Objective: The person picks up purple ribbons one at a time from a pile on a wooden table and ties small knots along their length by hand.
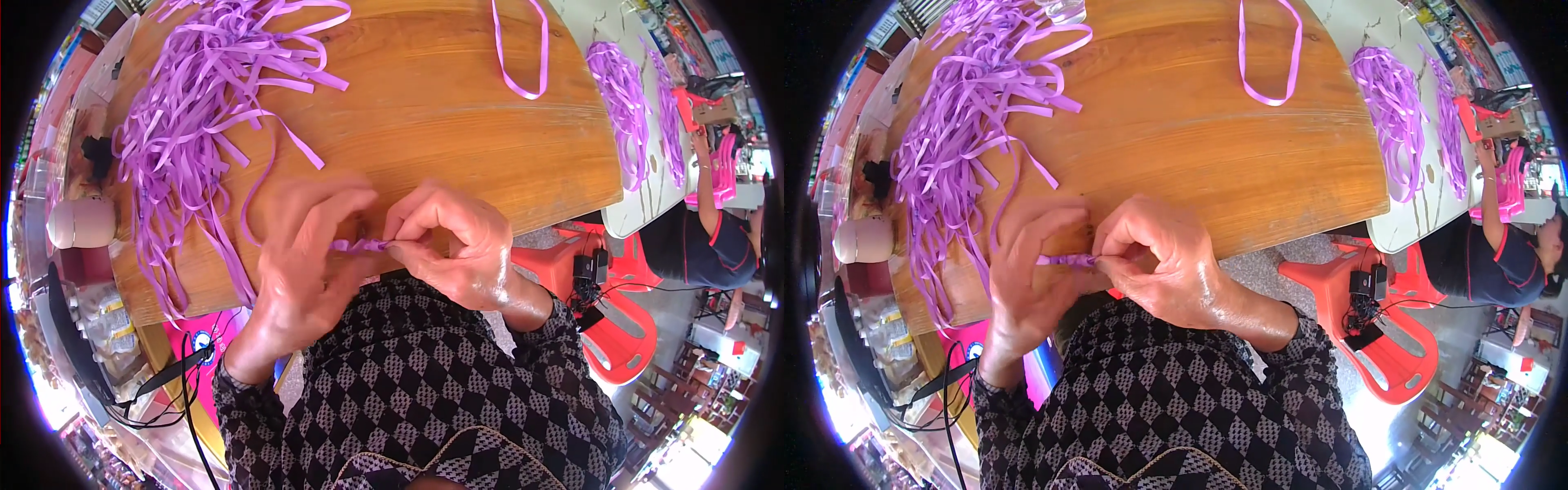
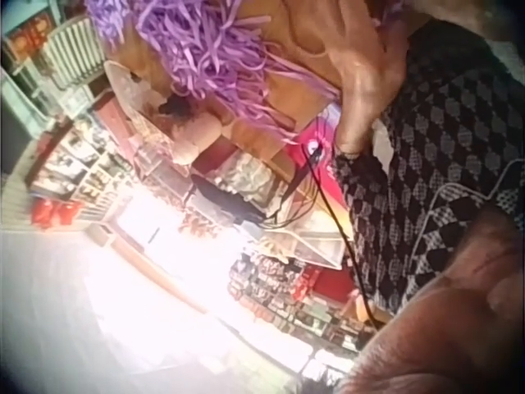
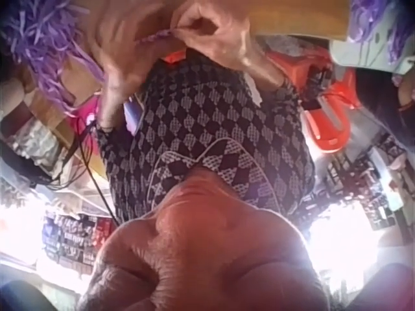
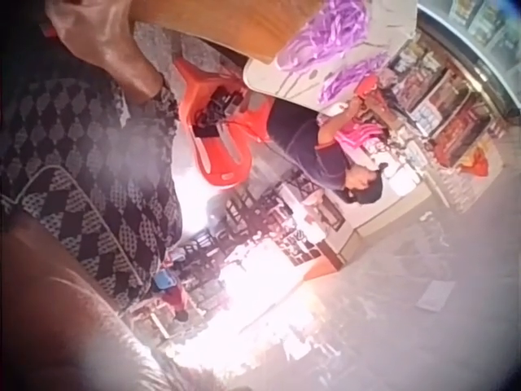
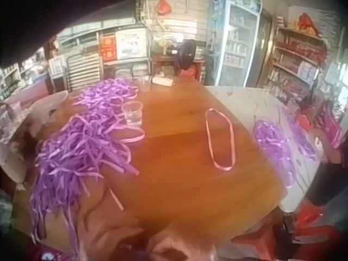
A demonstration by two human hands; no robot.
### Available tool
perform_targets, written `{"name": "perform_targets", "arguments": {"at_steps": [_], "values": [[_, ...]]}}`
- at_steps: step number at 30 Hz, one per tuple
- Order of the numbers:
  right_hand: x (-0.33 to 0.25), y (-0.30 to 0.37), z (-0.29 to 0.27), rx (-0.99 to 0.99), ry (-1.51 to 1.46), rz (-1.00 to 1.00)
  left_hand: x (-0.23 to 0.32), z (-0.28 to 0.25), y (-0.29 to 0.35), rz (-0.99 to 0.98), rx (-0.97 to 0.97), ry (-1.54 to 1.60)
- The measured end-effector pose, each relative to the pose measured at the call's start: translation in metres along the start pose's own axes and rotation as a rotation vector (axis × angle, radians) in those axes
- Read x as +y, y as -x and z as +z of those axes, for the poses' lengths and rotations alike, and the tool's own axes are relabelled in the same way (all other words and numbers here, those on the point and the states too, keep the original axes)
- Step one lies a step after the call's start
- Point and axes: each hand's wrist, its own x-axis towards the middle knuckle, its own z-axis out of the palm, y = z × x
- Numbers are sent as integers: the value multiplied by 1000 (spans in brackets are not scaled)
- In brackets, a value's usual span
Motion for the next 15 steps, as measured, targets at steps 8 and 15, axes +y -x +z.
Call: {"name": "perform_targets", "arguments": {"at_steps": [8,15], "values": [[0,-2,-4,55,97,-119,-1,7,-4,-646,-228,1200],[1,-12,-11,7,359,-379,3,9,-4,-689,-202,1051]]}}
